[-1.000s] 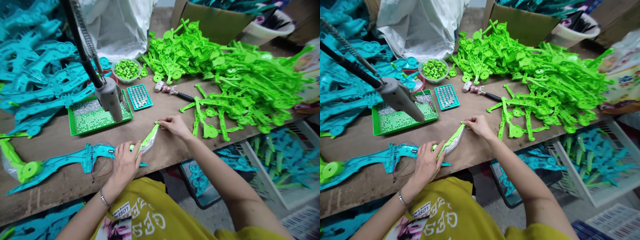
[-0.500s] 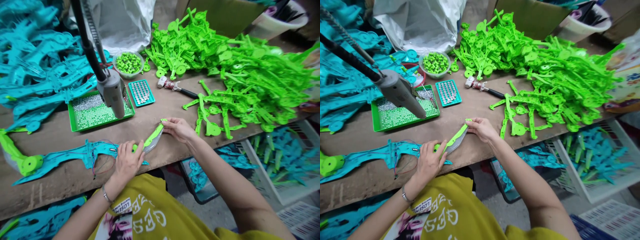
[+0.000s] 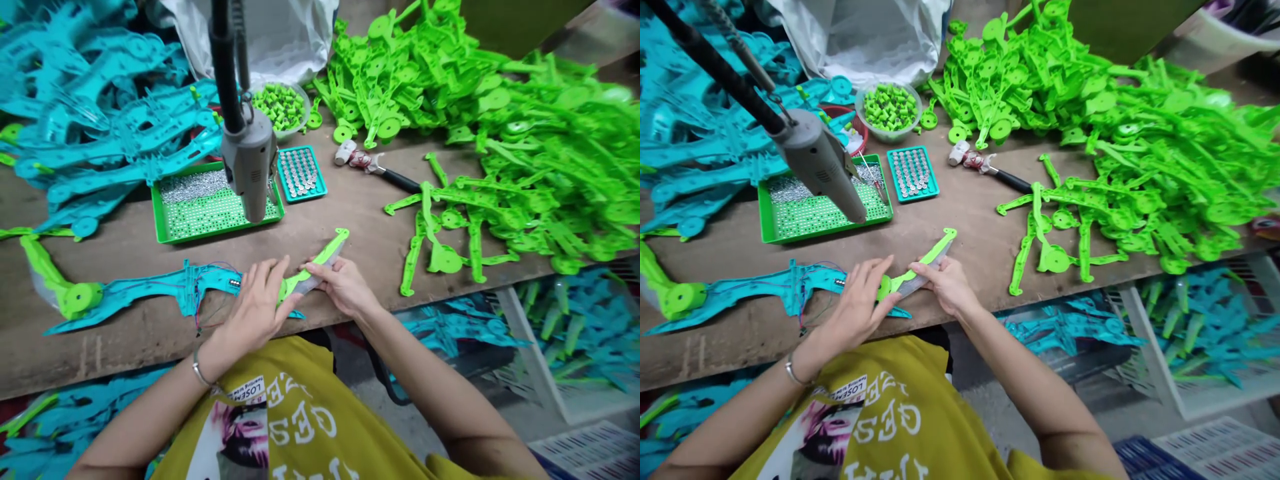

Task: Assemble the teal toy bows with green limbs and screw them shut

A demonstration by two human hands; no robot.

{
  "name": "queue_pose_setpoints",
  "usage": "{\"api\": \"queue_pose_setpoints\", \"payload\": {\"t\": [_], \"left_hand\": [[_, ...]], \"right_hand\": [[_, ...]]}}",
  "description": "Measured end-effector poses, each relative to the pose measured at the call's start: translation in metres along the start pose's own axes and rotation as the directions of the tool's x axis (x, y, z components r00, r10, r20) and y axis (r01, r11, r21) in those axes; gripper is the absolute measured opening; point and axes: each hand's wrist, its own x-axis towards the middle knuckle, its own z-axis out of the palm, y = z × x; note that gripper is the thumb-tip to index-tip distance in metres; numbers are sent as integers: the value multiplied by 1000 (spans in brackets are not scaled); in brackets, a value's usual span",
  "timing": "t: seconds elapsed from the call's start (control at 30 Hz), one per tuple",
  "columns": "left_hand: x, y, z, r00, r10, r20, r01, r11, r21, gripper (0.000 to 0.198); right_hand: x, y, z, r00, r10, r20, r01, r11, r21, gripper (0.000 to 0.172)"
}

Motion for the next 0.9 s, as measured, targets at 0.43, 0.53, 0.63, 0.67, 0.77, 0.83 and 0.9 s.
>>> {"api": "queue_pose_setpoints", "payload": {"t": [0.43, 0.53, 0.63, 0.67, 0.77, 0.83, 0.9], "left_hand": [[89, -36, -32, 479, 217, 850, 230, 904, -360, 48], [86, -36, -26, 489, 174, 855, 290, 892, -347, 45], [86, -36, -23, 498, 183, 848, 307, 877, -370, 43], [86, -36, -22, 505, 196, 841, 298, 875, -382, 44], [86, -39, -21, 515, 234, 825, 255, 877, -408, 46], [85, -40, -20, 511, 241, 826, 246, 879, -408, 47], [85, -42, -20, 520, 250, 817, 227, 881, -414, 47]], "right_hand": [[-16, -3, 7, 991, -109, -83, 102, 992, -78, 49], [-17, -5, 9, 993, -98, -67, 94, 993, -70, 50], [-18, -7, 11, 996, -69, -51, 66, 996, -59, 51], [-18, -6, 12, 996, -66, -58, 63, 997, -54, 51], [-18, -3, 15, 989, -105, -106, 99, 994, -52, 52], [-17, 0, 15, 980, -149, -131, 141, 988, -65, 52], [-16, 2, 13, 974, -179, -136, 168, 982, -88, 53]]}}
